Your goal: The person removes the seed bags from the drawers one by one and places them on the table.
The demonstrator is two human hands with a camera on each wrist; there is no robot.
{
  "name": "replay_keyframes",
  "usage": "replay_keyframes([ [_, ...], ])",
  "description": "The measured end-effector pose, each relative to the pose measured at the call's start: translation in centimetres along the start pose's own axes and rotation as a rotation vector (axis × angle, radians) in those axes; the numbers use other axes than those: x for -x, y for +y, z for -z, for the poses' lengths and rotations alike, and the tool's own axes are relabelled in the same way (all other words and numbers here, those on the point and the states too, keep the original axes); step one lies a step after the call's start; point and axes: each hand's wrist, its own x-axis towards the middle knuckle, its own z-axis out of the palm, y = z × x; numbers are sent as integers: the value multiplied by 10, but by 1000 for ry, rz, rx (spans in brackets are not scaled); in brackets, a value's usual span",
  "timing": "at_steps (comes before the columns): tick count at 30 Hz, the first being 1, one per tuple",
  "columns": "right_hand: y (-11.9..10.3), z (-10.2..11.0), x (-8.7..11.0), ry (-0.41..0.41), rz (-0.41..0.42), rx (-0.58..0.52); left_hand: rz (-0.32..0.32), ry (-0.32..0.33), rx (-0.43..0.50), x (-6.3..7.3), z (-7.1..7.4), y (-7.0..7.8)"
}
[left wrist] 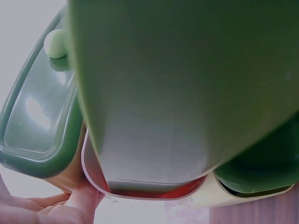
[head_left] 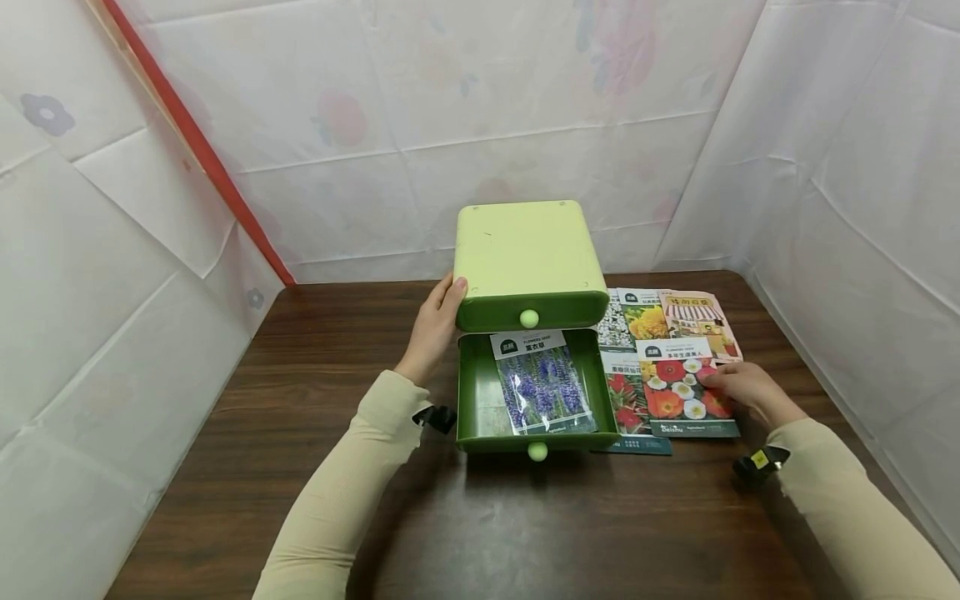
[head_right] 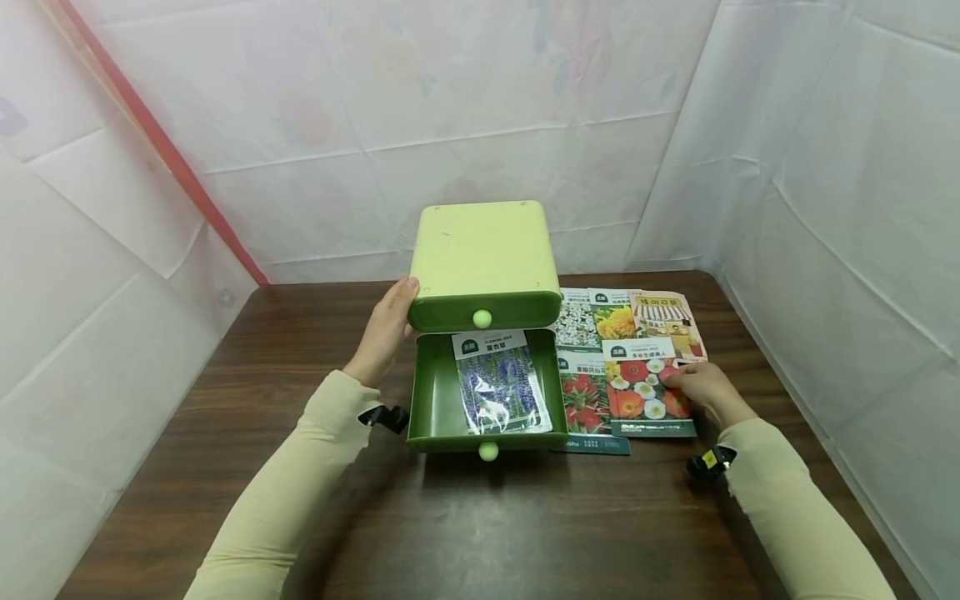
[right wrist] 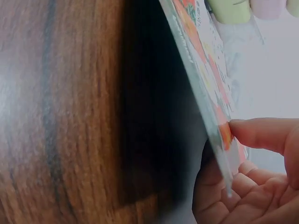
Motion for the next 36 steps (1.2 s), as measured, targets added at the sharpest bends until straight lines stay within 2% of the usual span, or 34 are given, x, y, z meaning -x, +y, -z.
replay_keyframes([
  [4,1,0,1,8,9,44,4,-3,6,-1,0,0],
  [10,1,-1,4,6,8,36,14,-17,8,-1,1,0],
  [17,-1,-6,7,27,19,47,41,-27,-4,19,-3,30],
  [21,0,-7,7,43,26,75,43,-24,-7,21,-4,32],
  [24,0,-9,7,52,42,96,36,-24,-7,20,-4,31],
  [31,0,-10,7,87,59,183,28,-27,8,2,1,6],
  [36,-1,-11,8,108,63,228,12,-18,19,-1,1,0],
])
